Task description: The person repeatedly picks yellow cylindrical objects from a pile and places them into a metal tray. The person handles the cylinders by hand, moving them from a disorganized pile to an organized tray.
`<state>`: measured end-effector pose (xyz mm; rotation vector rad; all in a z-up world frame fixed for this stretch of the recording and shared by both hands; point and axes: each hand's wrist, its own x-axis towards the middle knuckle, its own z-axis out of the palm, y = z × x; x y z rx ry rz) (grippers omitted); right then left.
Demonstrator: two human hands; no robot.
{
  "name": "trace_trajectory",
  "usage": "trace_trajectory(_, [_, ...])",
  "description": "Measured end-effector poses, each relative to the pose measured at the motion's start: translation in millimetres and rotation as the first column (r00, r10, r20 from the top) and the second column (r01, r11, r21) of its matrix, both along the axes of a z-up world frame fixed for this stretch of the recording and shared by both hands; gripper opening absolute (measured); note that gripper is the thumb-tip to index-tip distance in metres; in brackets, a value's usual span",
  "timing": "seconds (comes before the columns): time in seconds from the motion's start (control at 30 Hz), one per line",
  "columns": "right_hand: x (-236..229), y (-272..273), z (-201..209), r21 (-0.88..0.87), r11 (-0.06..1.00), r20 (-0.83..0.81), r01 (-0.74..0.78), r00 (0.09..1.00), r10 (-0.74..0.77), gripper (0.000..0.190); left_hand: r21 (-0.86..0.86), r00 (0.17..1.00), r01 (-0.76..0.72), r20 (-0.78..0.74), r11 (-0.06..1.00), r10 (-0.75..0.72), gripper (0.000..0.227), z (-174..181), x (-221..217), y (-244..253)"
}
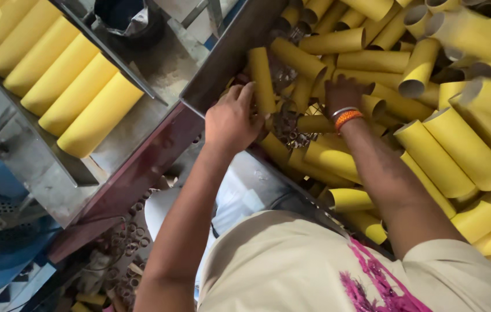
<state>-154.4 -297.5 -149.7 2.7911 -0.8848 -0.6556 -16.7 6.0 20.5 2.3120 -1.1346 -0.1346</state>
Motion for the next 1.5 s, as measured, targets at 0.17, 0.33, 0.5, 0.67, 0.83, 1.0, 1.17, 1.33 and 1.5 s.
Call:
trace_trajectory(0.17, [7, -17, 24, 0.104, 0.991, -0.101, 0.08, 0.992, -0.07, 0.058, -0.02, 1.0, 0.002, -0.012, 1.0, -0.003, 0.053, 2, 0, 1])
trace_trajectory(0.33, [2, -44, 55, 0.283, 0.952, -0.178, 0.114, 0.982, -0.064, 0.072, 0.012, 0.998, 0.011, -0.061, 1.0, -0.01, 0.051, 10, 1, -1])
trace_trajectory(0.5, [26, -63, 54, 0.717, 0.696, 0.279, 0.037, 0.9, -0.335, 0.091, 0.006, 0.996, 0.001, -0.087, 1.0, -0.001, 0.049, 9, 3, -2])
trace_trajectory(0.67, [86, -31, -11, 0.88, 0.406, 0.074, 0.245, 0.774, -0.629, 0.074, -0.083, 0.999, -0.016, -0.049, 0.996, 0.012, 0.043, 10, 0, 1])
trace_trajectory(0.83, [105, 4, -55, 0.648, 0.748, 0.326, 0.145, 0.834, -0.445, 0.099, -0.057, 0.998, -0.007, -0.065, 0.998, 0.004, 0.036, 5, 3, 1])
trace_trajectory(1.0, [111, -8, -61, 0.543, 0.824, 0.123, 0.162, 0.955, -0.269, 0.124, -0.125, 0.999, -0.002, -0.047, 0.992, -0.003, 0.039, 0, 2, 3])
trace_trajectory(1.17, [97, -9, -83, 0.685, 0.727, 0.267, 0.054, 0.91, -0.318, 0.119, -0.079, 1.0, 0.012, -0.016, 0.997, -0.013, 0.037, -7, 4, 5])
trace_trajectory(1.33, [66, 12, -118, 0.438, 0.718, 0.572, -0.541, 0.784, 0.241, 0.064, -0.137, 0.999, 0.025, 0.036, 0.99, -0.02, 0.037, -16, -1, 2])
trace_trajectory(1.5, [82, 37, -119, 0.835, 0.524, 0.44, -0.169, 0.776, -0.451, 0.05, -0.097, 0.999, 0.047, 0.026, 0.994, -0.045, 0.033, -16, -2, 7])
